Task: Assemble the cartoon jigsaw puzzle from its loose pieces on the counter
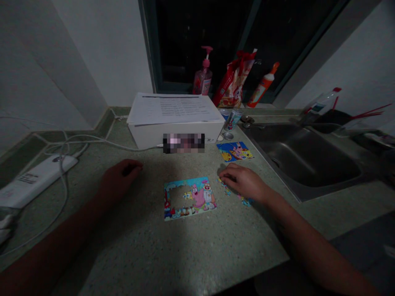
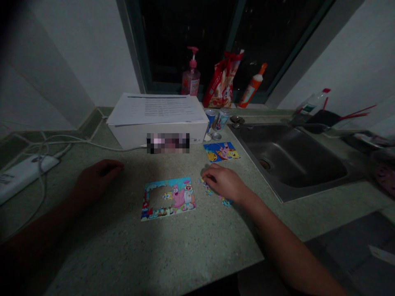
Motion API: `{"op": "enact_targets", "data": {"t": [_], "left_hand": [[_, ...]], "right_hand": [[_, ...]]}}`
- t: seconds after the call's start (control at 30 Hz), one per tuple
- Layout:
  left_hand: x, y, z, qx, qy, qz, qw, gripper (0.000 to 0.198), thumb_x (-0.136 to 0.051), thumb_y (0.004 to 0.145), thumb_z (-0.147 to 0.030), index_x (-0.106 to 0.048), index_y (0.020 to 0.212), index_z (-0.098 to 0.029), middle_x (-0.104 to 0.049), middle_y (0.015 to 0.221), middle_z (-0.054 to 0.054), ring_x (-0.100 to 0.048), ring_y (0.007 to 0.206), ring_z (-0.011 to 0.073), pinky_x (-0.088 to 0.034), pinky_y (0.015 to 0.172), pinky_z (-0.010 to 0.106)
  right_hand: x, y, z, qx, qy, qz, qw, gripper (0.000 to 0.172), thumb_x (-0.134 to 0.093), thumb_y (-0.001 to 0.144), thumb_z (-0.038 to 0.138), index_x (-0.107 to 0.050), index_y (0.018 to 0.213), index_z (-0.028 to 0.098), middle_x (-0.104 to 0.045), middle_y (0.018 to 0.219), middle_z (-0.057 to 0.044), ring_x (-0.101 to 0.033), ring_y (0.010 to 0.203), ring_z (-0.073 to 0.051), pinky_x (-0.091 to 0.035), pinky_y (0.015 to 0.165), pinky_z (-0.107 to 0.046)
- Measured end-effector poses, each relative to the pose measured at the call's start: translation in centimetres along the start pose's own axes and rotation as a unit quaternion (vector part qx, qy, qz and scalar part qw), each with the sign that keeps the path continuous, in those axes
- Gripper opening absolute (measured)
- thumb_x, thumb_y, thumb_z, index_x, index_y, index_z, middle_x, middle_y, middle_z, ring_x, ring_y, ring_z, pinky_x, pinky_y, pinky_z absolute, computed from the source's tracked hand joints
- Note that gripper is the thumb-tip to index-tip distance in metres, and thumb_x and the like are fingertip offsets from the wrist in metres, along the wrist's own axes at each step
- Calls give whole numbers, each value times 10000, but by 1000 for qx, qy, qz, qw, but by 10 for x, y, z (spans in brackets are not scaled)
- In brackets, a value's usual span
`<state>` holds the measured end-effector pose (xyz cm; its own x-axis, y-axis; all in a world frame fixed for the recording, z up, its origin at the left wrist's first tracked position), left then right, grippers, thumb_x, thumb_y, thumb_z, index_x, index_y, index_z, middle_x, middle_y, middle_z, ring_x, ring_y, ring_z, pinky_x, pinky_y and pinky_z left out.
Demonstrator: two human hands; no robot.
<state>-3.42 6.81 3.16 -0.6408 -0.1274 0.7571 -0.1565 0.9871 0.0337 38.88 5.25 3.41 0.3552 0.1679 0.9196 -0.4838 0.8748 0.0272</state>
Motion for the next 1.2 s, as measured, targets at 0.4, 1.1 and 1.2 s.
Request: {"op": "enact_targets", "data": {"t": [0.4, 1.1, 1.2], "left_hand": [[-2, 0, 0, -5, -10, 5, 1000, 353, -593, 836, -530, -770, 996, -270, -859, 1056, 70, -796, 1034, 321, -622, 989, 460], [-1, 2, 2, 7, -2, 8, 1000, 366, -601, 836, -533, -785, 1008, -268, -855, 1059, 69, -793, 1034, 314, -624, 1005, 454], [-1, 2, 1, 14, -1, 12, 1000, 382, -593, 828, -542, -775, 1018, -265, -851, 1050, 67, -787, 1030, 312, -616, 998, 445]], "right_hand": [[-1, -2, 8, -21, -11, -4, 1000, 87, -703, 999, 277, -758, 1064, 260, -757, 1054, -63, -737, 907, -241, -558, 807, -382], [-3, -4, 12, -44, -16, 3, 999, 81, -689, 963, 266, -709, 1042, 260, -739, 1029, -55, -733, 886, -242, -546, 784, -377], [-4, -4, 12, -45, -18, 8, 999, 57, -690, 961, 260, -706, 1017, 259, -735, 1012, -52, -728, 868, -236, -536, 770, -370]]}}
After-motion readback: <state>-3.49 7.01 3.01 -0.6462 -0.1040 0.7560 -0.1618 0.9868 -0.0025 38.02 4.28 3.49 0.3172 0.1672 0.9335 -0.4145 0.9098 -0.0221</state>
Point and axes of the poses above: each hand's wrist, its own y-axis towards the middle knuckle, its own x-axis out of the back of the hand, z = x × y, the point moved 5 cm from there along y, towards the middle knuckle
